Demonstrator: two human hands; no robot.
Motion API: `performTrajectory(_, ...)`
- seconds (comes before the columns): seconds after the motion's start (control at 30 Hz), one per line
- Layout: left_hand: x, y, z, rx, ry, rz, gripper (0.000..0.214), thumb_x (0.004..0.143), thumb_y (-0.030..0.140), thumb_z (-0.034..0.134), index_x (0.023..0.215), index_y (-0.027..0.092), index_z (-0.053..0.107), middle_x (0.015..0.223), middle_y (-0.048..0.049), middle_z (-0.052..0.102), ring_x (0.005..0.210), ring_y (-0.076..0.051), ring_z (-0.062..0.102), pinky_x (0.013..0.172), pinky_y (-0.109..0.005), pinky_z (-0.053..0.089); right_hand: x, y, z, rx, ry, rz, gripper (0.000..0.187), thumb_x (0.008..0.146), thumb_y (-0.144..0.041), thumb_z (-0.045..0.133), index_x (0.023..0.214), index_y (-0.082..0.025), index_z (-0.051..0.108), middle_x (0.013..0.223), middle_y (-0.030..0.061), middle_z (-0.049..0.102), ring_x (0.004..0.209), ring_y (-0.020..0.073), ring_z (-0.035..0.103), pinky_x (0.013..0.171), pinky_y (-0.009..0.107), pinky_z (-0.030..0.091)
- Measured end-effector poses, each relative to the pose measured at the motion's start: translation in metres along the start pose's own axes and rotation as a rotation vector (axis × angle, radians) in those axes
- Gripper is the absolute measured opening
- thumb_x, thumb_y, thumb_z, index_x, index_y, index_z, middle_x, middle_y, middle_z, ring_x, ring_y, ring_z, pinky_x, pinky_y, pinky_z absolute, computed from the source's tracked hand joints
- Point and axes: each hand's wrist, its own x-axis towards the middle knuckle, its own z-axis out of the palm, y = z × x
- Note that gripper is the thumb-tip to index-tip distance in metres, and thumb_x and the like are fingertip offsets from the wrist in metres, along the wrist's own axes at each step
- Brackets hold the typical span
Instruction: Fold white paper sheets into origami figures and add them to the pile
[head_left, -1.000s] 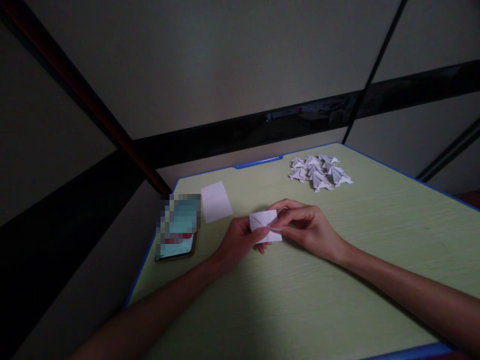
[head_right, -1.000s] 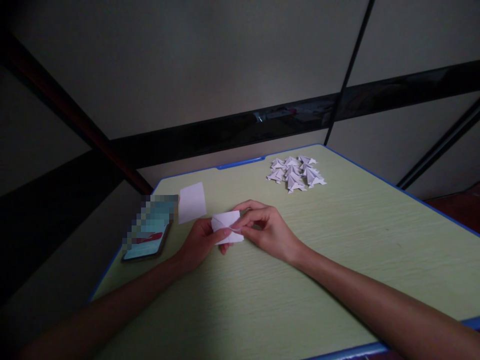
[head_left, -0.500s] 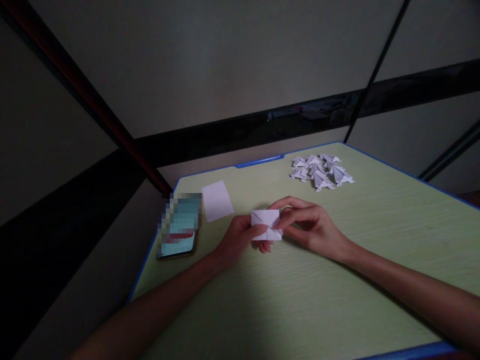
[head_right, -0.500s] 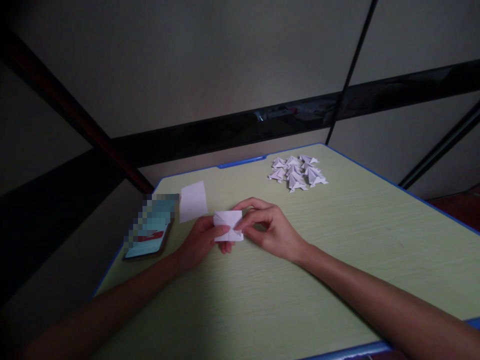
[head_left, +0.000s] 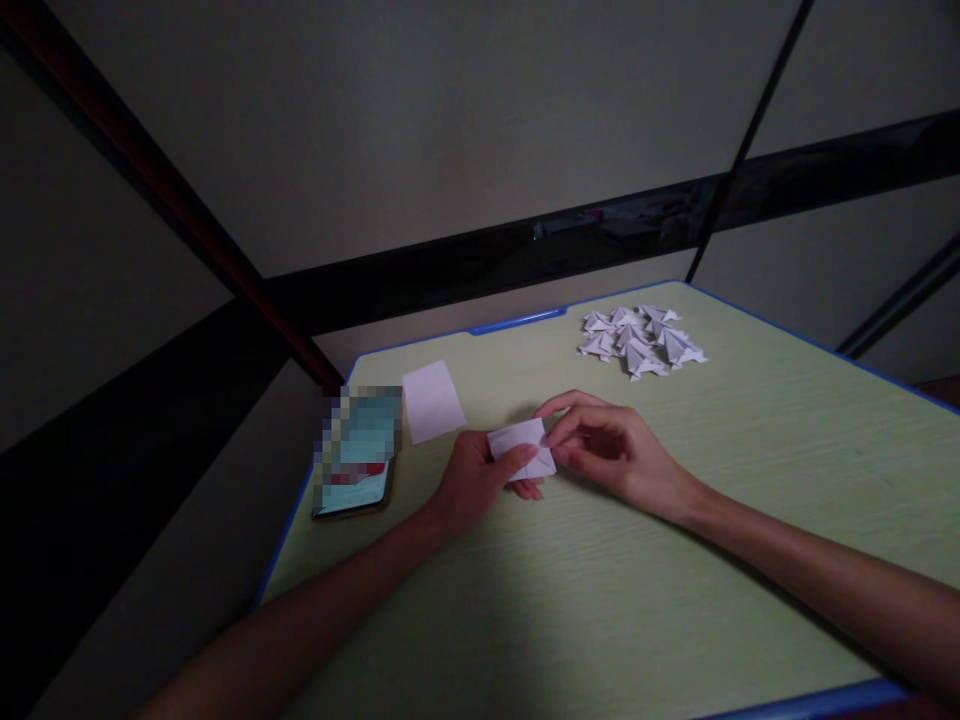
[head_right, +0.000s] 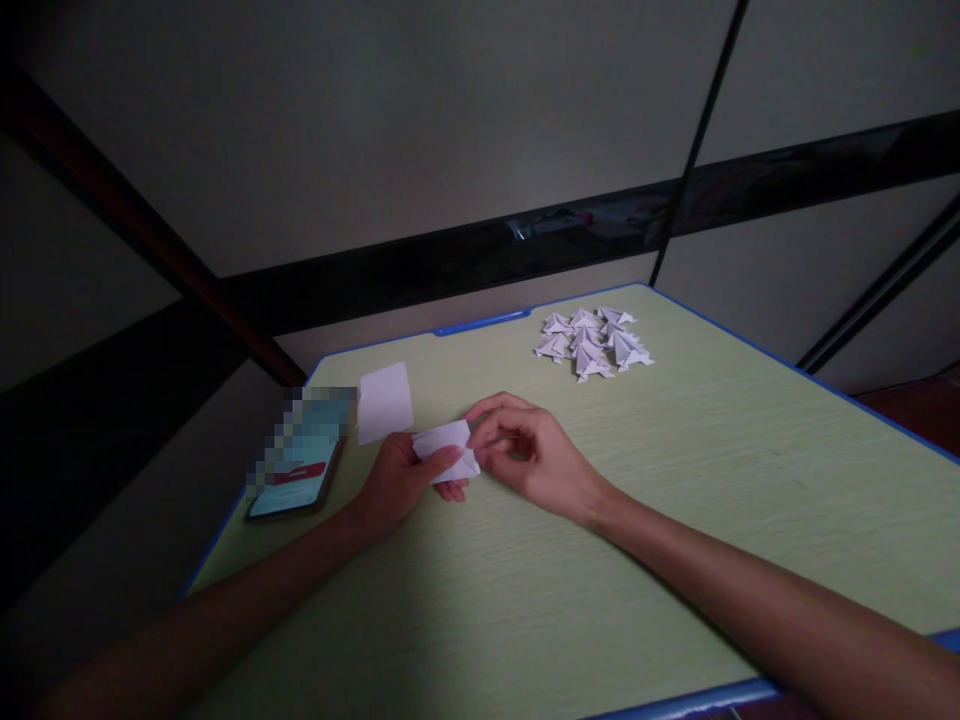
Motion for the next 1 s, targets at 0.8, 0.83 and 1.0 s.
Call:
performTrajectory(0.8, 0.0004, 0.0026, 0.0033, -0.058, 0.078, -0.088, 0.016, 0.061, 0.024, 0.062, 0.06, 0.008, 0.061, 0.053, -0.0027, 0.064, 0.046, -0.013, 0.06, 0.045, -0.02, 0.048, 0.0029, 0.0054, 0.0025, -0.027, -0.019, 0.112, 0.009, 0.062, -0.007, 0.052, 0.055, -0.013, 0.054, 0.082, 0.0039, 0.049, 0.064, 0.0086, 0.048, 0.054, 0.021, 0.039)
performTrajectory(0.83, 0.0, 0.0028, 0.0031, -0.057, 0.077, -0.08, 0.017, 0.061, 0.025, 0.062, 0.06, 0.008, 0.061, 0.053, -0.0029, 0.064, 0.046, -0.014, 0.06, 0.045, -0.021, 0.048, 0.003, 0.0055, 0.0027, -0.023, -0.021, 0.11, 0.009, 0.062, -0.007, 0.052, 0.055, -0.013, 0.054, 0.081, 0.0039, 0.049, 0.064, 0.0088, 0.048, 0.054, 0.022, 0.039)
performTrajectory(1.0, -0.002, 0.0052, 0.0021, -0.029, 0.082, -0.04, 0.02, 0.061, 0.027, 0.061, 0.053, 0.009, 0.059, 0.049, -0.003, 0.062, 0.046, -0.014, 0.059, 0.045, -0.021, 0.047, 0.0038, 0.0045, 0.003, 0.038, -0.039, 0.164, 0.008, 0.062, -0.011, 0.054, 0.055, -0.013, 0.051, 0.074, 0.0024, 0.049, 0.063, 0.0093, 0.047, 0.056, 0.023, 0.038)
